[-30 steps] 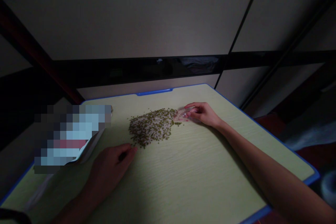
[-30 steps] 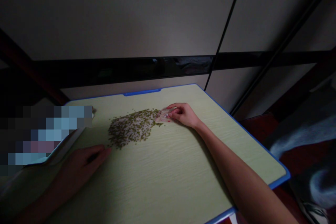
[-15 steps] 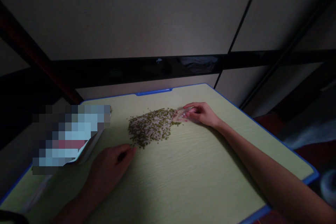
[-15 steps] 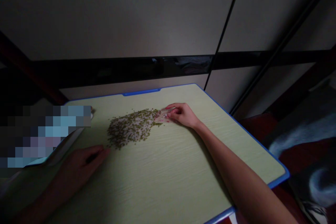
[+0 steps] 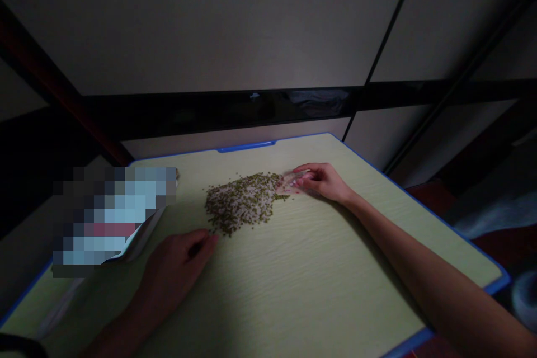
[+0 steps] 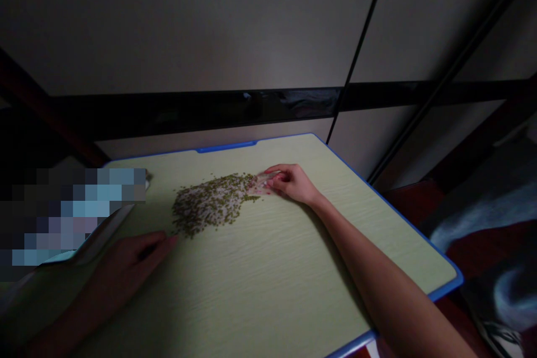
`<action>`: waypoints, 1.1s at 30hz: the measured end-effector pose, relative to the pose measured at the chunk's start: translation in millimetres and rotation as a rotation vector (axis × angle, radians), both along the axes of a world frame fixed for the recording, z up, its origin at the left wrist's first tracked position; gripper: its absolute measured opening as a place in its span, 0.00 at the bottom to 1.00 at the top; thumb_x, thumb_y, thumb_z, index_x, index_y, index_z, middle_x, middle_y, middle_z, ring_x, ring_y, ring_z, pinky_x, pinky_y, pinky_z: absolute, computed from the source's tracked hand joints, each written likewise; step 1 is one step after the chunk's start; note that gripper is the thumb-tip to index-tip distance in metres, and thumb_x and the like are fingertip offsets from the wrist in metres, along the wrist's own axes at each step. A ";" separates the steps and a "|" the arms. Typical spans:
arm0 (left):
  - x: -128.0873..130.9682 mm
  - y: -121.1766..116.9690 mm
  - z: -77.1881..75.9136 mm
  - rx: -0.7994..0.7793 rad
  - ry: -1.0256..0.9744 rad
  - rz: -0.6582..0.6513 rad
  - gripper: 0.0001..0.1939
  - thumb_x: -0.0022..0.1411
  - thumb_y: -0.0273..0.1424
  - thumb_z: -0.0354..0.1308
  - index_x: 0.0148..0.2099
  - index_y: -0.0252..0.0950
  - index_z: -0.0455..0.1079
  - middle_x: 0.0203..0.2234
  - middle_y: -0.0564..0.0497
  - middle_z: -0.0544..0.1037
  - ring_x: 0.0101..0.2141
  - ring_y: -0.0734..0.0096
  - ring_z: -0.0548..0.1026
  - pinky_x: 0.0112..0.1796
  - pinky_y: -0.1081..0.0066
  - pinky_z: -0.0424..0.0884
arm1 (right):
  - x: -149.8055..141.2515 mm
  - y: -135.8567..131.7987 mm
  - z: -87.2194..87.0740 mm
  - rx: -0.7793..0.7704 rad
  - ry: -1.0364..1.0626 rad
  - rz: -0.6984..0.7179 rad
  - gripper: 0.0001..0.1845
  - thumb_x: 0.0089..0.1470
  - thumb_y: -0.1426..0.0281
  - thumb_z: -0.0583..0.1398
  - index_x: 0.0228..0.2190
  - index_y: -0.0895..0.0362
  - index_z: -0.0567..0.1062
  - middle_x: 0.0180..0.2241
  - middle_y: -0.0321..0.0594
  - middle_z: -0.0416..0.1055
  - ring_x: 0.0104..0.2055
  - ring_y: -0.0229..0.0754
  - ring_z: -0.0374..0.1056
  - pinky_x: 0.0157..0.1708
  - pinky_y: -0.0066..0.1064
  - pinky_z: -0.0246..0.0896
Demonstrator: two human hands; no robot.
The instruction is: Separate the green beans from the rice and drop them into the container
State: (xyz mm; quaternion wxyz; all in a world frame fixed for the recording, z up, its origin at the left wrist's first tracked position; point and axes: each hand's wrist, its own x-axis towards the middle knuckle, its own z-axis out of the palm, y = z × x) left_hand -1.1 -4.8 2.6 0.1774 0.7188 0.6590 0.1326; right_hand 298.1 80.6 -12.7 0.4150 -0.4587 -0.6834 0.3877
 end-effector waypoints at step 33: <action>0.0 -0.5 -0.1 0.031 0.003 -0.021 0.19 0.55 0.42 0.40 0.18 0.38 0.54 0.13 0.57 0.59 0.20 0.72 0.62 0.23 0.72 0.53 | 9.6 3.3 1.6 0.021 0.008 -0.200 0.19 0.42 0.70 0.60 0.39 0.63 0.73 0.26 0.44 0.75 0.23 0.37 0.66 0.23 0.29 0.59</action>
